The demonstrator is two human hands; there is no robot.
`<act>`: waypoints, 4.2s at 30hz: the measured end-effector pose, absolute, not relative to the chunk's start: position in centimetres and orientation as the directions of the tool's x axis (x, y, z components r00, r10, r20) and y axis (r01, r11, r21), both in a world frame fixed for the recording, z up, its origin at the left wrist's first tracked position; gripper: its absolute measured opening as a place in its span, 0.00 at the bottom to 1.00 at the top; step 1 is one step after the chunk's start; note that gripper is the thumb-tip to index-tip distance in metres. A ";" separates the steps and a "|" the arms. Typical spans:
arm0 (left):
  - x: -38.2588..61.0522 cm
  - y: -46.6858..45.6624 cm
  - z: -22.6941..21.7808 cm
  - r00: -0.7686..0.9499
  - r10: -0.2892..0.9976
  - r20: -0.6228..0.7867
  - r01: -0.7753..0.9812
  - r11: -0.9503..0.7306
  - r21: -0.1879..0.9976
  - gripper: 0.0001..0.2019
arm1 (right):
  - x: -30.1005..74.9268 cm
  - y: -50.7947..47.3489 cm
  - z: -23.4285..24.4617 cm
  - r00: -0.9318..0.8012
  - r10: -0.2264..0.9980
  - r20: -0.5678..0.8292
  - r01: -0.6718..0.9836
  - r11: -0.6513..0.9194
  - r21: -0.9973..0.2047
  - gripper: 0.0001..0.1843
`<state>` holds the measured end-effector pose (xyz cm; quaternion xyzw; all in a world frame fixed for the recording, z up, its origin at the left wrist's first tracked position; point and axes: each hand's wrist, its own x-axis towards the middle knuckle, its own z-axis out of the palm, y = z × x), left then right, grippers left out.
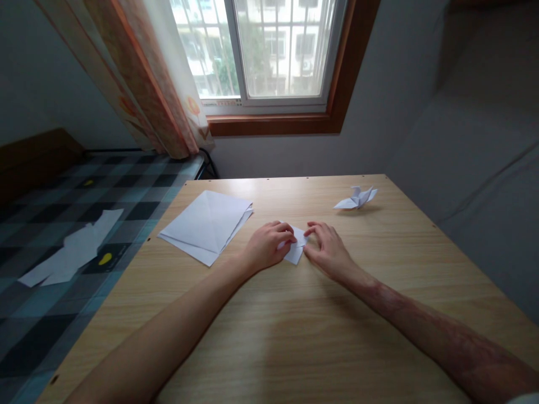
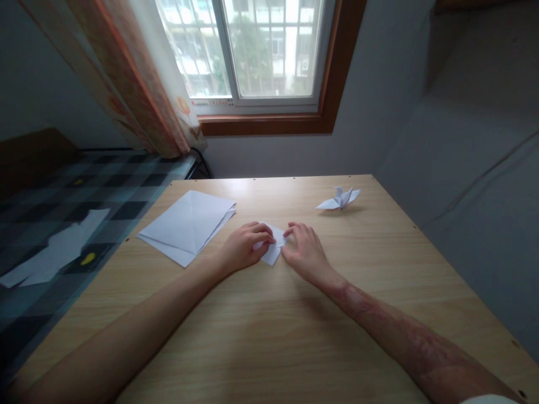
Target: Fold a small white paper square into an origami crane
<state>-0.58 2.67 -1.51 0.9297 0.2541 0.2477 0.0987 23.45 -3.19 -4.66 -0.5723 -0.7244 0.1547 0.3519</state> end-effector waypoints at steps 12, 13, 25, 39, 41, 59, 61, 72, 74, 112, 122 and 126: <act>-0.6 3.0 -1.8 0.749 0.510 0.424 0.410 -0.858 0.308 0.11 | 21.5 -3.4 -4.9 -0.042 0.980 0.196 0.812 0.147 -0.565 0.31; -0.6 3.0 -1.8 0.749 0.509 0.424 0.413 -0.859 0.303 0.11 | 21.4 -3.4 -4.9 -0.042 0.982 0.187 0.813 0.142 -0.564 0.32; -0.5 3.0 -1.8 0.750 0.516 0.415 0.431 -0.856 0.284 0.12 | 21.5 -2.9 -4.5 -0.042 0.982 0.182 0.817 0.139 -0.560 0.33; -0.4 2.5 -1.1 0.806 0.464 0.369 0.446 -0.884 0.138 0.13 | 21.8 -3.2 -5.4 -0.050 0.973 0.227 0.800 0.175 -0.573 0.29; -0.5 2.5 -1.0 0.828 0.436 0.352 0.434 -0.896 0.091 0.14 | 21.8 -3.2 -5.5 -0.054 0.971 0.234 0.797 0.183 -0.576 0.28; -0.6 2.8 -1.3 0.880 0.379 0.286 0.363 -0.925 0.108 0.19 | 23.2 -2.9 -5.8 -0.122 0.961 0.247 0.779 0.247 -0.577 0.29; -0.6 2.7 -1.2 0.882 0.374 0.286 0.358 -0.927 0.109 0.19 | 23.8 -2.8 -5.7 -0.153 0.954 0.258 0.767 0.279 -0.578 0.30; -0.7 2.8 -1.2 0.885 0.382 0.265 0.362 -0.924 0.125 0.21 | 25.0 -2.4 -4.6 -0.212 0.928 0.306 0.757 0.354 -0.549 0.26; -0.7 2.9 -1.2 0.888 0.375 0.266 0.355 -0.927 0.122 0.22 | 25.2 -1.8 -4.3 -0.230 0.922 0.312 0.747 0.373 -0.550 0.23; -1.3 2.1 -1.2 0.693 0.559 0.455 0.370 -0.817 0.441 0.09 | 24.5 -2.1 -3.0 -0.356 0.815 0.458 0.755 0.539 -0.374 0.14; -1.2 2.0 -1.2 0.706 0.569 0.423 0.403 -0.813 0.420 0.14 | 24.3 -2.3 -3.1 -0.354 0.820 0.449 0.774 0.526 -0.351 0.15; -1.2 2.0 -1.3 0.733 0.543 0.409 0.399 -0.831 0.389 0.17 | 24.3 -2.3 -2.9 -0.329 0.824 0.461 0.761 0.520 -0.387 0.15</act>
